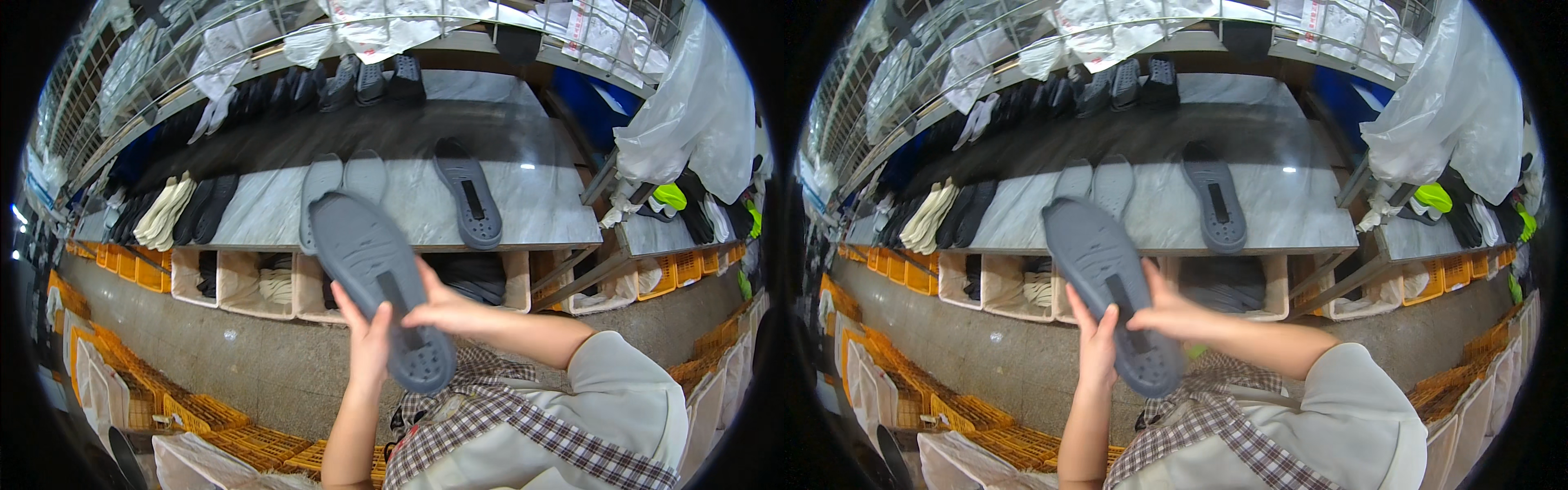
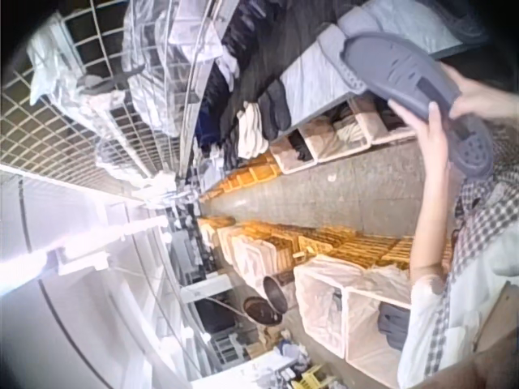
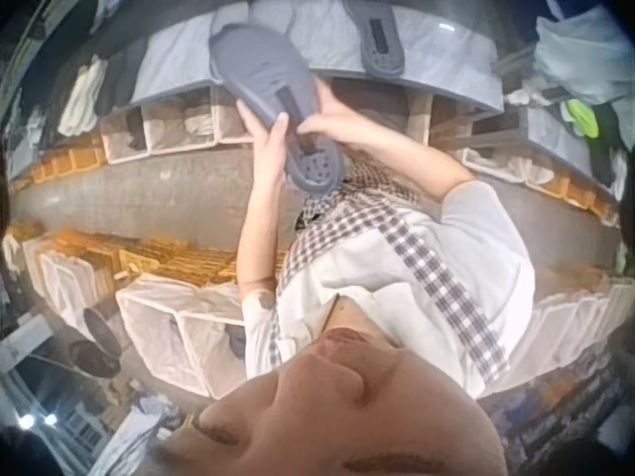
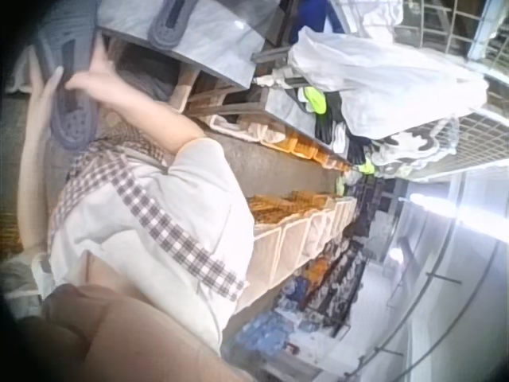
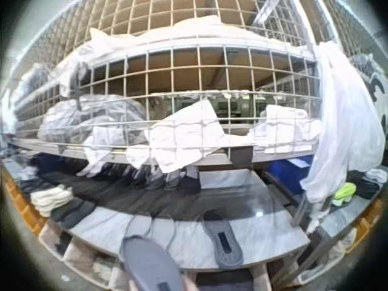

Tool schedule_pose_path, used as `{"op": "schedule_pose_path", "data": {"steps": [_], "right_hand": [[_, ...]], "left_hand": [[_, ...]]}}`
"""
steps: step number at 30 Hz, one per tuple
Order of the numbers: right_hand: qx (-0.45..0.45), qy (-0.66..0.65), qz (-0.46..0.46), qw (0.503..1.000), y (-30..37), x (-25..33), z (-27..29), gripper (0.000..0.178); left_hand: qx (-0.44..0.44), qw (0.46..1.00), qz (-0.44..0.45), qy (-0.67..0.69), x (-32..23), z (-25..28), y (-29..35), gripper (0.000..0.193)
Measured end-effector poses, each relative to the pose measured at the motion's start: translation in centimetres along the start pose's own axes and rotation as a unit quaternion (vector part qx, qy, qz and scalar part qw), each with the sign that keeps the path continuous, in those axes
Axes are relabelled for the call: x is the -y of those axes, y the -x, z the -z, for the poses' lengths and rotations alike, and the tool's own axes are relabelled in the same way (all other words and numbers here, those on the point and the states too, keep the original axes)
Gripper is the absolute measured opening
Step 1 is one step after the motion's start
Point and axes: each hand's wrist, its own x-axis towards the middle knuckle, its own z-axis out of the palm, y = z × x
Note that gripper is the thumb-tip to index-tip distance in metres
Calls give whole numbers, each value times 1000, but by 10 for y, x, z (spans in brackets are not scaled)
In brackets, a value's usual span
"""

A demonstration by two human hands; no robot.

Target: The person picks up pairs of slippers from bins and shelves, wipes them with a white cloth, and places them back on the shelves. The person handles multiple pairs of slippers in different colors and styles, moving between storage areas.

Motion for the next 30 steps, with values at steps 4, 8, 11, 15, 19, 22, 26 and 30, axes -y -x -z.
{"op": "schedule_pose_path", "data": {"steps": [4, 8, 11, 15, 19, 22, 26, 30], "right_hand": [[-84, -190, -99, 973, -12, 40, 97, 81], [-151, -212, -169, 951, -36, 80, 201, 31], [-218, -132, -184, 949, -68, 86, 251, 15], [-242, -85, -255, 932, -105, 64, 272, 14], [-219, -88, -333, 913, -124, 47, 280, 23], [-217, -89, -332, 914, -126, 45, 279, 25], [-228, -18, -365, 902, -127, 62, 261, 35], [-229, 136, -257, 929, -143, 101, 258, 61]], "left_hand": [[177, 983, 45, 16, 5, -40, -41, 81], [213, 967, -13, -136, 24, -46, -53, 59], [165, 977, 96, -91, 45, -29, -56, 44], [102, 987, 97, -75, 71, 13, -50, 34], [10, 984, 167, -53, 91, 50, -33, 30], [-43, 972, 224, -52, 106, 70, -22, 27], [-69, 965, 250, -29, 125, 81, -15, 23], [-96, 960, 261, -20, 129, 85, -17, 21]]}}
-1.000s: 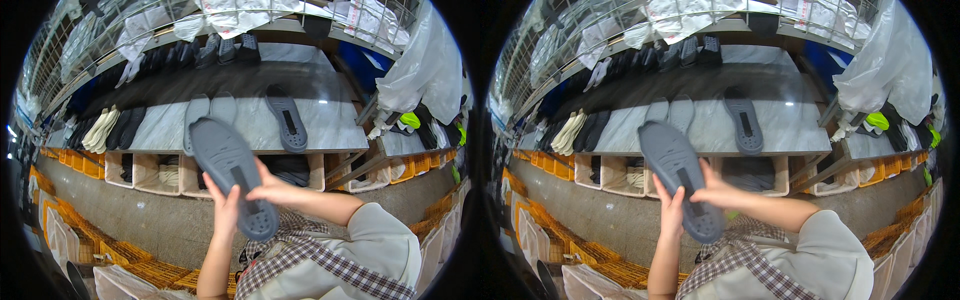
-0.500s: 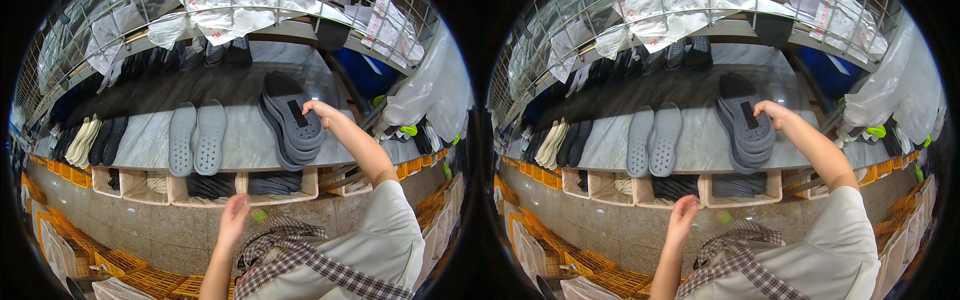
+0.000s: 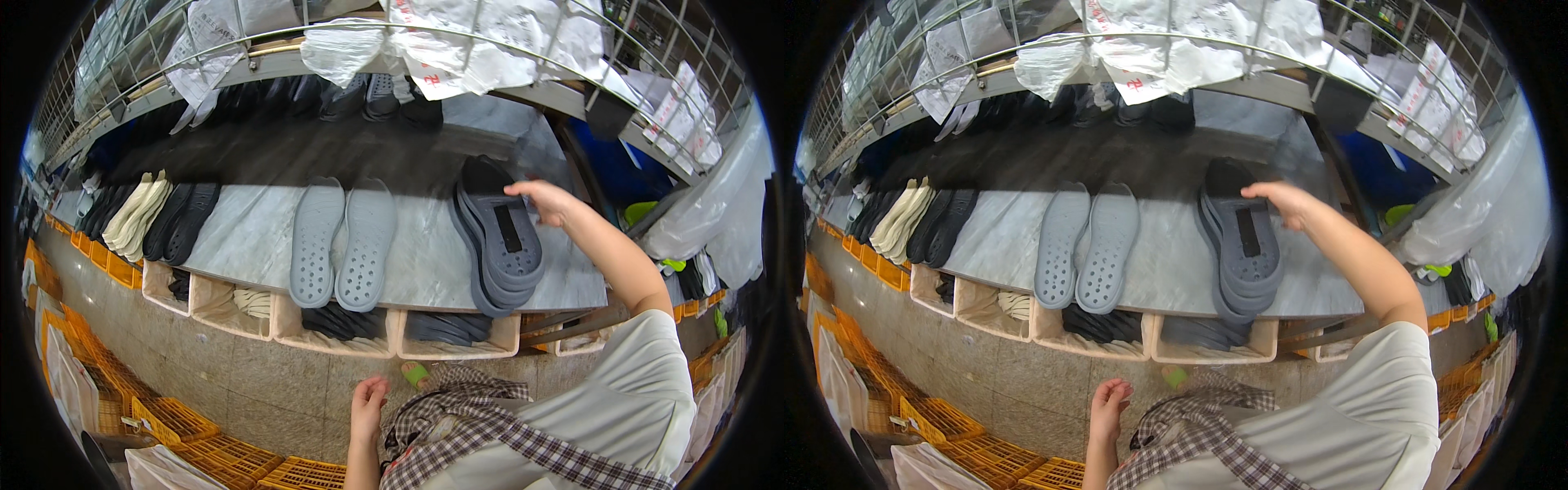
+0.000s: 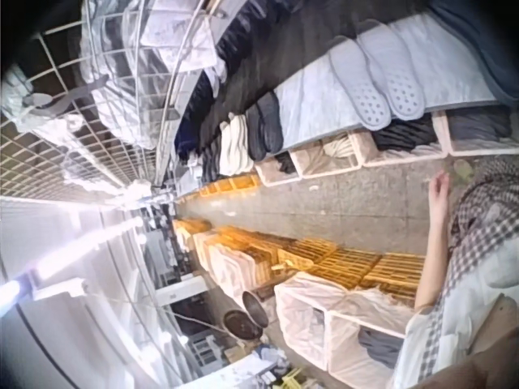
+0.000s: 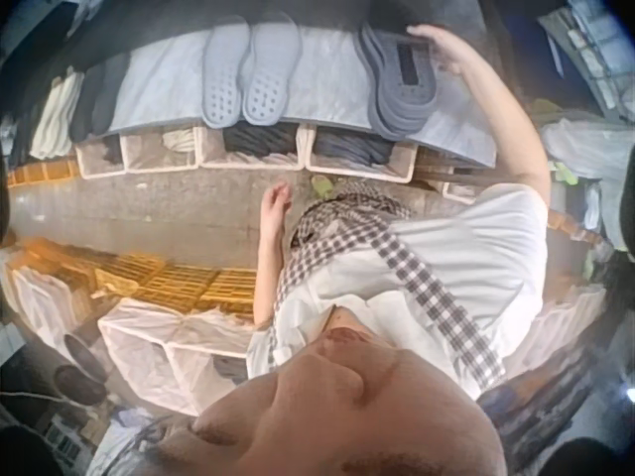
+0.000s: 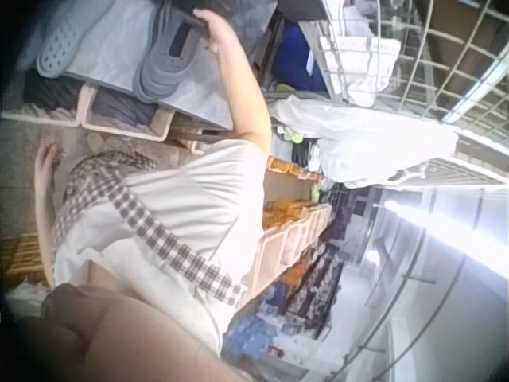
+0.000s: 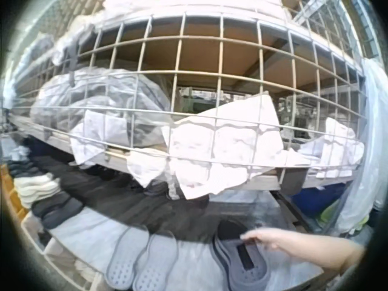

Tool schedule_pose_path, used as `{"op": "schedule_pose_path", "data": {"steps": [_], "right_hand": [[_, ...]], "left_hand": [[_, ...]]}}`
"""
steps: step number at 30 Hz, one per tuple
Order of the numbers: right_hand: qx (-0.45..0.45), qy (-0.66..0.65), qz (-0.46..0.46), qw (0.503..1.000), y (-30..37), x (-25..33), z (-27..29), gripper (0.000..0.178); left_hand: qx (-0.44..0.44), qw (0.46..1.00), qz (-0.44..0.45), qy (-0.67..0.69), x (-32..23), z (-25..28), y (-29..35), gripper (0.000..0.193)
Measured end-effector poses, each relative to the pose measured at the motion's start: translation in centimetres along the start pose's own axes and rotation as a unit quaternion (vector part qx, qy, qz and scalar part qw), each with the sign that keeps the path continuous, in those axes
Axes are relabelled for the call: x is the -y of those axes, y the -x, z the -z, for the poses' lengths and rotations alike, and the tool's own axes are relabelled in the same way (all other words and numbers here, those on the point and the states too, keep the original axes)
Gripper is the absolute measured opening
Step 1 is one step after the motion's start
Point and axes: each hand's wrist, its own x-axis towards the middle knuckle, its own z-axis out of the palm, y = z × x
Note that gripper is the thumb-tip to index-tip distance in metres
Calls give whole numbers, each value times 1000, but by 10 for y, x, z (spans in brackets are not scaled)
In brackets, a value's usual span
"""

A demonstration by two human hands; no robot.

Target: The person picks up pairs of slippers from bins and shelves, wipes them with a white cloth, and places them back on the shelves. The person handles multiple pairs of slippers in different colors and styles, moving between storage areas.

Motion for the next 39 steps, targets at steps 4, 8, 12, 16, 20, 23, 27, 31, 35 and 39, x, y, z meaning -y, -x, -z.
{"op": "schedule_pose_path", "data": {"steps": [4, 8, 12, 16, 20, 23, 27, 31, 35, 39], "right_hand": [[-73, 55, 156, 983, -89, 63, -6, 48], [-137, -107, 160, 972, -243, 106, -53, 44], [-132, -146, 135, 971, -333, 118, -80, 41], [-128, -178, 125, 968, -361, 124, -87, 38], [-120, -218, 126, 960, -353, 129, -69, 35], [-113, -262, 147, 947, -324, 134, -41, 33], [-45, -337, 176, 924, -245, 139, -18, 31], [60, -373, 117, 919, -115, 104, -39, 25], [249, -376, 2, 893, 31, 59, -96, 29], [469, -235, 60, 849, 135, -3, -191, 74]], "left_hand": [[-51, 998, 17, 32, -9, 2, -4, 21], [-143, 987, 26, 71, -12, 7, -2, 20], [-240, 960, 38, 137, 0, 14, 15, 19], [-306, 931, 60, 188, 17, 21, 32, 18], [-308, 927, 87, 194, 22, 30, 35, 21], [-265, 950, 48, 160, 17, 39, 28, 19], [-222, 970, 2, 103, 6, 51, 20, 29], [-139, 978, -129, -86, -19, 58, 29, 44], [-54, 943, -305, -117, -65, 55, 55, 58], [20, 914, -405, 10, -106, 49, 103, 67]]}}
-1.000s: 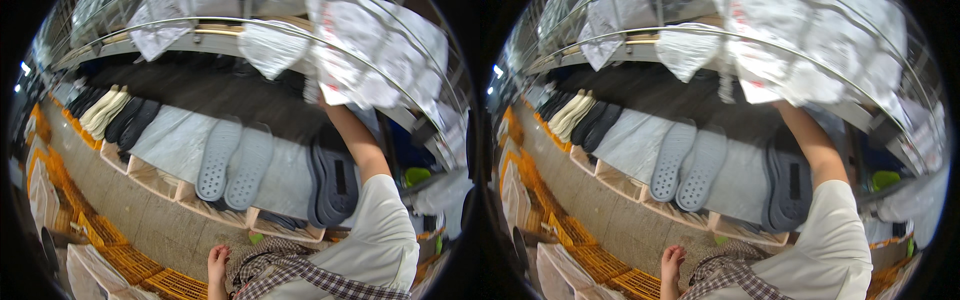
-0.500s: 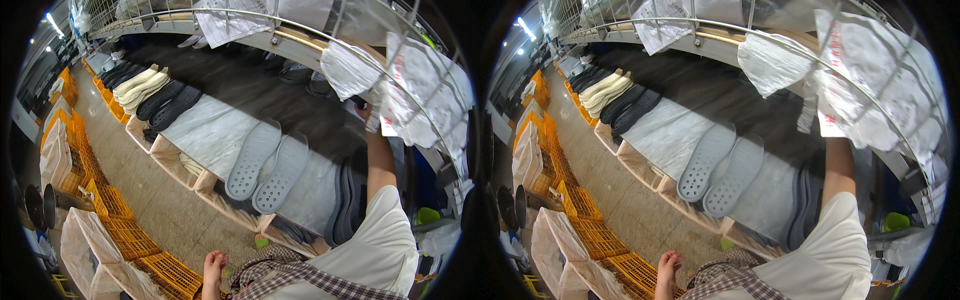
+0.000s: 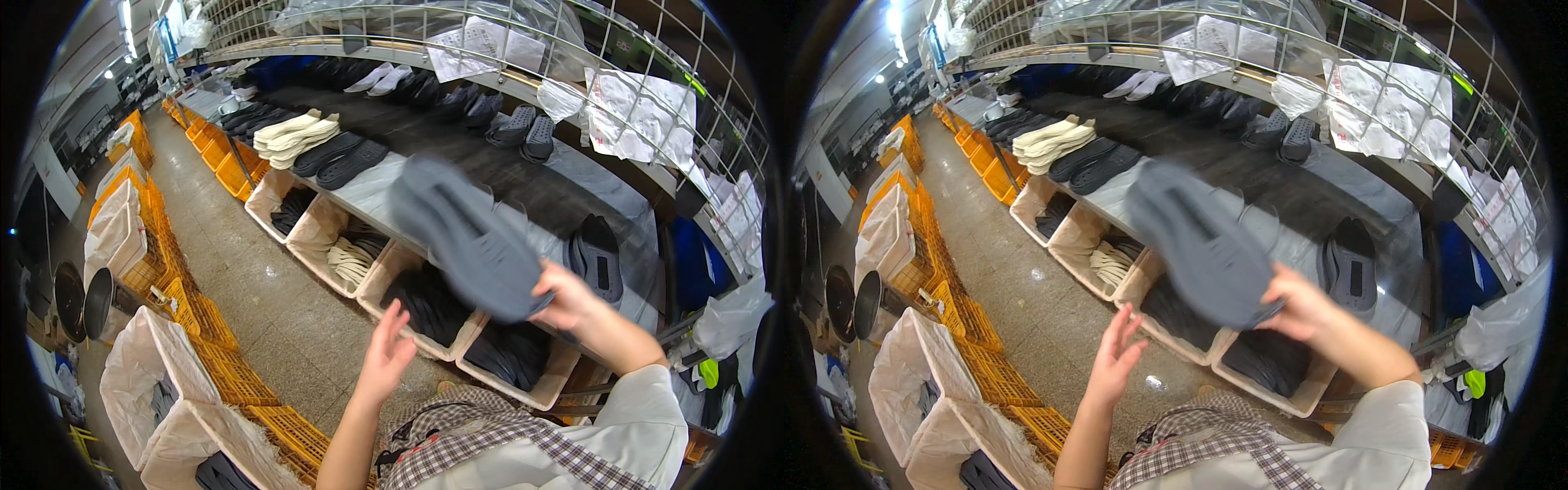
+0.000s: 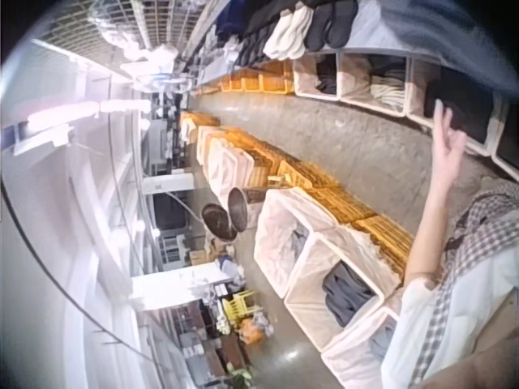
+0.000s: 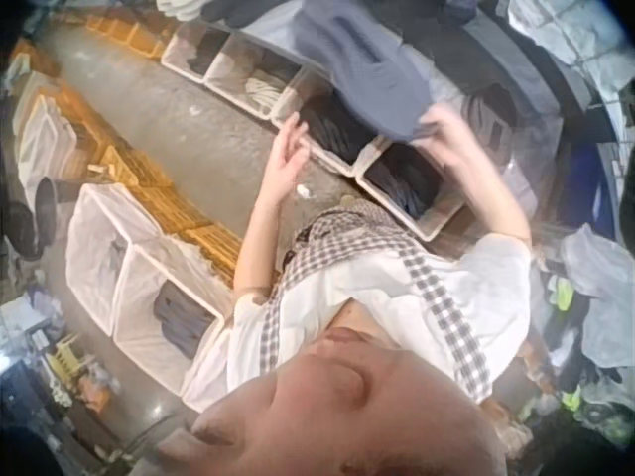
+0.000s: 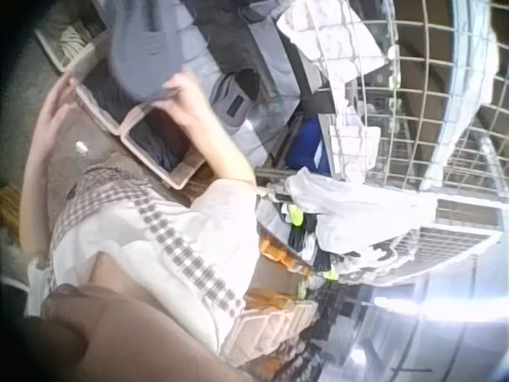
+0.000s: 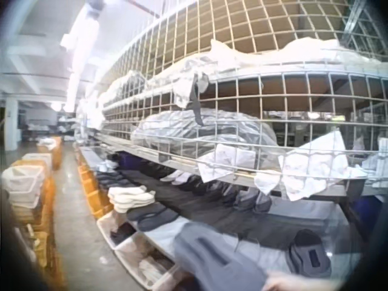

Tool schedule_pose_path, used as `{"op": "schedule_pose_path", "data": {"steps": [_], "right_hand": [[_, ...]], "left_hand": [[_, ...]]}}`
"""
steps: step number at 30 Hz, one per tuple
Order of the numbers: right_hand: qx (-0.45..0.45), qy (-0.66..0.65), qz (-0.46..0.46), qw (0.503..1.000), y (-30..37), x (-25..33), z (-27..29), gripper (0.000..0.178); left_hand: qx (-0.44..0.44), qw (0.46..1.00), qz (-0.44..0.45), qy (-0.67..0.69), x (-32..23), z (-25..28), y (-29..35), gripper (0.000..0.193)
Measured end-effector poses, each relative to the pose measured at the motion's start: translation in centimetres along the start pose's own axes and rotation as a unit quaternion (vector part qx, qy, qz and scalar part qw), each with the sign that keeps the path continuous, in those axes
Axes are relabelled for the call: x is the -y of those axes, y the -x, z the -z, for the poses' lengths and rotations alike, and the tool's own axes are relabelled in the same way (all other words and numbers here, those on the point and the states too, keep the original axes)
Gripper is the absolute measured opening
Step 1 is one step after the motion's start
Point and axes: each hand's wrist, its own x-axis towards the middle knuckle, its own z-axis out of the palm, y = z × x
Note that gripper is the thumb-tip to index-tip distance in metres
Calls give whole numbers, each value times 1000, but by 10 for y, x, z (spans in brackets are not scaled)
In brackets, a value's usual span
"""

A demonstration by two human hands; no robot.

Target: The person picks up pairs of slippers from bins and shelves, wipes them with a white cloth, and places them back on the shelves. The person handles multiple pairs of slippers in different colors and styles, moving between storage areas.

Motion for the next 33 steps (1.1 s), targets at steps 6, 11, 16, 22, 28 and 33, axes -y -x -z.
{"op": "schedule_pose_path", "data": {"steps": [6, 11, 16, 22, 28, 33], "right_hand": [[46, 571, 172, 801, -20, -157, -96, 98], [178, 579, 223, 764, -17, -199, -133, 100], [252, 300, 70, 917, -34, -196, -162, 72], [283, 296, 28, 912, -35, -199, -179, 73], [302, 339, 16, 891, -34, -200, -171, 84], [303, 467, 134, 820, -37, -202, -165, 92]], "left_hand": [[-259, 925, 8, 276, -30, 38, 25, 56], [-312, 903, -53, 291, -4, 87, 80, 50], [-250, 927, -77, 268, 2, 100, 114, 46], [-242, 923, -46, 297, -1, 103, 126, 55], [-260, 909, -37, 323, 1, 100, 137, 50], [-242, 915, -25, 322, 0, 95, 139, 47]]}}
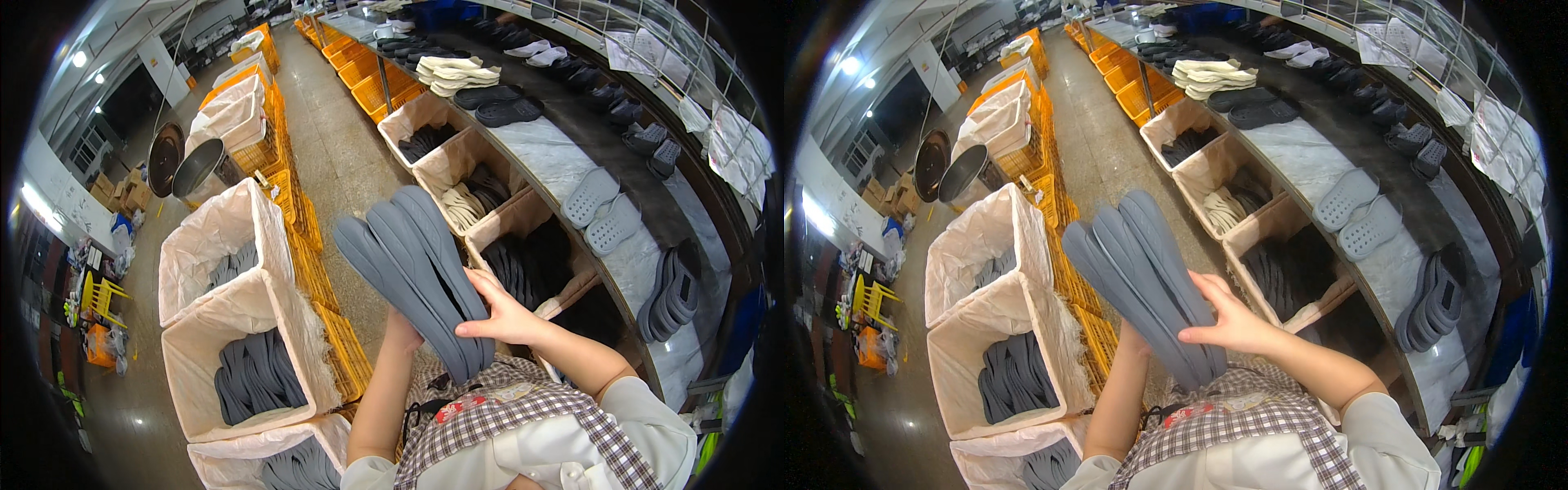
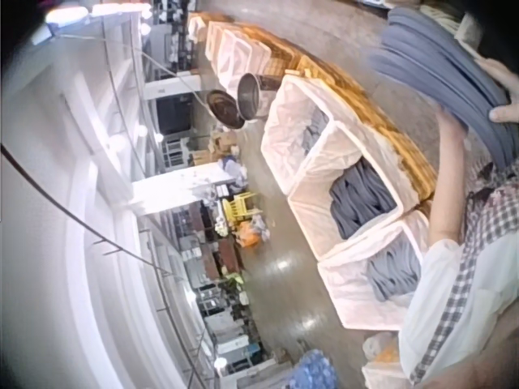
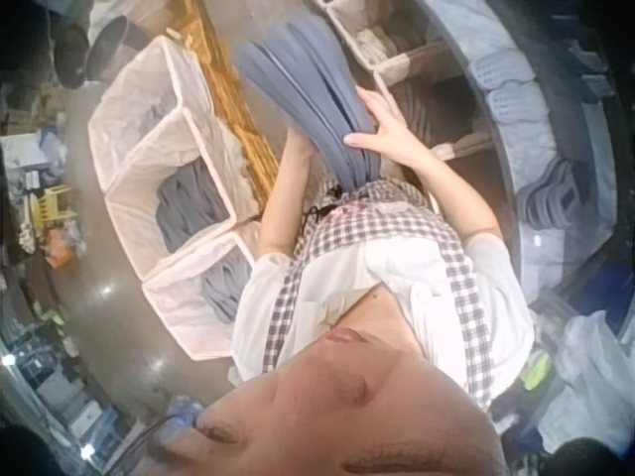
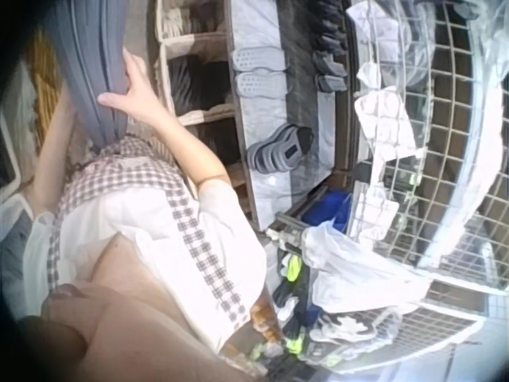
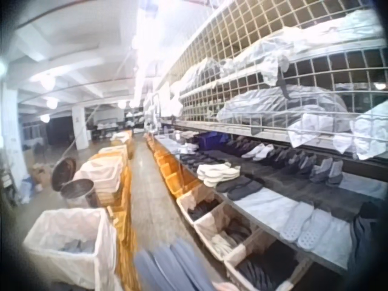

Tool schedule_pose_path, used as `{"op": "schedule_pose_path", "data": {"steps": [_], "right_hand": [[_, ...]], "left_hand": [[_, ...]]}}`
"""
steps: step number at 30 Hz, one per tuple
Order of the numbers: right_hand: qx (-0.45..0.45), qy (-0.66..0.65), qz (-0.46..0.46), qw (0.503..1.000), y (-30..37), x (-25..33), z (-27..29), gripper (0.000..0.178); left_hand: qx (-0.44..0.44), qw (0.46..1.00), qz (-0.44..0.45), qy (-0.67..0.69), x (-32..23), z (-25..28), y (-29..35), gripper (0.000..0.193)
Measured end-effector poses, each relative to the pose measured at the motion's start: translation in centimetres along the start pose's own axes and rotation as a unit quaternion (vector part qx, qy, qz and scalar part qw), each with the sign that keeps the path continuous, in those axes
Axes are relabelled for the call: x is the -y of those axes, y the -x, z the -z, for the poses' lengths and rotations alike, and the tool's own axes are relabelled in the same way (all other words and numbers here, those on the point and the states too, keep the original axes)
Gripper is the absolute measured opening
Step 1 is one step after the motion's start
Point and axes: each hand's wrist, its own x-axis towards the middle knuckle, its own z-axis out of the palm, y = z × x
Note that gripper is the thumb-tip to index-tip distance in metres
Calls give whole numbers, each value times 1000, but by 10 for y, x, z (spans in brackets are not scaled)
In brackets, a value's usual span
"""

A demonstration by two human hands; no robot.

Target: The person picks up pairs of slippers from bins and shelves, wipes them with a white cloth, and places them back on the shelves. The person handles multiple pairs of slippers in different colors and styles, moving between storage areas.

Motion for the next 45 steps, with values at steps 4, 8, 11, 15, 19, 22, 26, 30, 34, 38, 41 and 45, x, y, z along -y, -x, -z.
{"op": "schedule_pose_path", "data": {"steps": [4, 8, 11, 15, 19, 22, 26, 30, 34, 38, 41, 45], "right_hand": [[31, -65, -32, 997, 2, -10, 2, 96], [23, -33, 7, 999, 9, -21, 1, 94], [12, -25, 31, 999, 12, -28, 1, 94], [-63, 164, 147, 973, 7, -37, 7, 77], [-128, 229, 291, 920, -10, -48, 23, 57], [-31, -50, 130, 990, -3, -47, 27, 47], [3, -366, -96, 925, 18, -36, 18, 44], [55, -396, -119, 909, 32, -26, 5, 68], [29, -437, -112, 892, 40, -26, -2, 71], [23, -438, -80, 895, 48, -31, -3, 71], [15, -435, -63, 898, 54, -35, -3, 71], [-7, -433, -49, 900, 63, -40, -2, 72]], "left_hand": [[32, 979, -89, -179, 3, 1, 4, 47], [64, 985, -72, -145, 4, 6, 5, 47], [72, 988, -54, -124, 3, 4, 7, 46], [8, 999, -49, -23, -2, -18, 19, 47], [25, 949, -76, -304, -8, -52, 35, 44], [24, 987, 28, -156, -14, -64, 40, 40], [-53, 992, 92, 65, -6, -50, 36, 32], [-36, 997, 57, 37, 5, -24, 32, 30], [-25, 998, 55, 22, 10, -15, 31, 33], [-14, 996, 69, 55, 14, -18, 32, 35], [-8, 993, 96, 74, 18, -20, 32, 37], [23, 990, 122, 62, 23, -25, 30, 40]]}}
